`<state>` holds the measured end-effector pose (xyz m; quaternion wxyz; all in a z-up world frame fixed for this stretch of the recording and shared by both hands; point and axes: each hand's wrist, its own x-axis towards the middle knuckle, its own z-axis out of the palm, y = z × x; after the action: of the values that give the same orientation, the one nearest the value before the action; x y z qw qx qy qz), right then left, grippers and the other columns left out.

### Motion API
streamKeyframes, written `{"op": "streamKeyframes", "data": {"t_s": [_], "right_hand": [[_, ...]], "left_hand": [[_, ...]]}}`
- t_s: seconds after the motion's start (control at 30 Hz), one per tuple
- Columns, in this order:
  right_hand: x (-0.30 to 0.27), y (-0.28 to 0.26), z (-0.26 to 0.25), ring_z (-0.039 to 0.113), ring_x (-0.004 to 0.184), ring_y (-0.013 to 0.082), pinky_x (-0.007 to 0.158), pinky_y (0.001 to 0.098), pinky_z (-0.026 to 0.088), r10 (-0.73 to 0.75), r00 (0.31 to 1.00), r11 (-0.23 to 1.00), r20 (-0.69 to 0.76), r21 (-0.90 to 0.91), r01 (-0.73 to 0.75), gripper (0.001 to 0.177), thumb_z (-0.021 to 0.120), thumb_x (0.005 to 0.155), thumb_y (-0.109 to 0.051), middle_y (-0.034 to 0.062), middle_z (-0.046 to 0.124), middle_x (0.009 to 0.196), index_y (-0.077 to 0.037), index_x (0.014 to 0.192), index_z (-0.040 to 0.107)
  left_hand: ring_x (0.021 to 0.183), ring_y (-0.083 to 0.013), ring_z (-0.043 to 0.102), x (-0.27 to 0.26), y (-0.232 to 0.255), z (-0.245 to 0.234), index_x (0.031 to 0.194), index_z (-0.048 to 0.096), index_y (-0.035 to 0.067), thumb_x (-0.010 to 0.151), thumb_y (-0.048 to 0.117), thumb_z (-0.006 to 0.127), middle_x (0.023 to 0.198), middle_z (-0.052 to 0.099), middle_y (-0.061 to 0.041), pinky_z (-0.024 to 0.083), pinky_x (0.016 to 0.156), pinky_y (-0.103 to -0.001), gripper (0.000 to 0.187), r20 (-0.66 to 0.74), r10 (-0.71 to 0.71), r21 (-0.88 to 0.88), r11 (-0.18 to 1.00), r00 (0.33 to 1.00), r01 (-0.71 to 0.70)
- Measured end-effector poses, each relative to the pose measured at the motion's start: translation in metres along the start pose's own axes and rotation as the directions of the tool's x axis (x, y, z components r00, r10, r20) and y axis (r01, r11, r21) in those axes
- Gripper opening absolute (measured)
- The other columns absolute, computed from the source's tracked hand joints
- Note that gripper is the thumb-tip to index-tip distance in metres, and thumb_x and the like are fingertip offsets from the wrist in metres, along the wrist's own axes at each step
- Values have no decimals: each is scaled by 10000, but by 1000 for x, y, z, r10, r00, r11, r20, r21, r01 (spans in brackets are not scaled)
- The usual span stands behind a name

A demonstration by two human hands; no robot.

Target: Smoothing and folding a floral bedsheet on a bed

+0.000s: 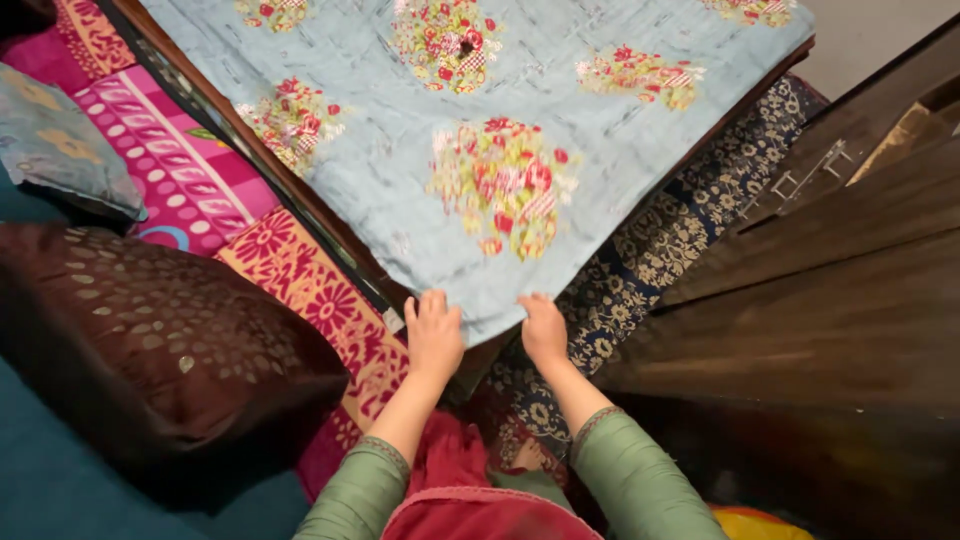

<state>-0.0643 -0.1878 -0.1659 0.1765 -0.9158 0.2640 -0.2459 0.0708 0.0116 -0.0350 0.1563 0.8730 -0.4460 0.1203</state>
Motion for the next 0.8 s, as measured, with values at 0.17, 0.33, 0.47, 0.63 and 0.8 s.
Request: {"op": "streamKeyframes", "data": {"t_s": [0.17, 0.33, 0.47, 0.63, 0.8], "right_hand": [[-12, 25, 18, 602, 1327, 225, 1100, 363, 498, 203, 899, 978, 387, -46, -201, 409, 552, 871, -113, 39, 725, 1250, -251, 1200, 751], [56, -8, -22, 615, 1296, 260, 1135, 400, 459, 99, 970, 995, 222, 7, -103, 474, 533, 851, -54, 64, 729, 1237, -225, 1245, 734], [101, -59, -75, 594, 1310, 271, 1189, 428, 392, 15, 990, 951, -138, 308, 28, 587, 436, 777, 57, 19, 746, 1217, -201, 1200, 751], [61, -66, -66, 580, 1294, 349, 1173, 478, 390, 1, 978, 955, -209, 291, 61, 536, 449, 767, 64, 87, 742, 1193, -140, 1152, 761], [-19, 1, 18, 614, 1263, 290, 1140, 426, 452, 1, 992, 985, 126, 170, -22, 416, 539, 798, -16, 12, 771, 1134, -202, 1082, 778]], "left_hand": [[1257, -253, 541, -26, -21, 78, 942, 630, 171, 965, 233, 534, 1073, 622, -58, 277, 1137, -604, 117, 28, 157, -73, 985, 987, -155], [907, -240, 610, 30, -35, 36, 873, 545, 166, 987, 197, 509, 820, 558, -25, 440, 928, -484, 124, -89, 106, -89, 989, 990, -114], [682, -269, 623, 70, -41, -3, 863, 528, 118, 1057, 199, 485, 678, 529, -39, 520, 850, -408, 214, -323, 59, -239, 961, 944, -142], [772, -400, 698, 51, -33, -16, 1001, 538, 183, 1064, 333, 424, 757, 659, -132, 553, 759, -504, 198, 168, -114, -175, 974, 979, 144], [998, -400, 760, -14, -60, 87, 1118, 587, 210, 1057, 360, 427, 919, 769, -177, 572, 861, -535, 228, 658, -122, -124, 956, 743, 267]]}}
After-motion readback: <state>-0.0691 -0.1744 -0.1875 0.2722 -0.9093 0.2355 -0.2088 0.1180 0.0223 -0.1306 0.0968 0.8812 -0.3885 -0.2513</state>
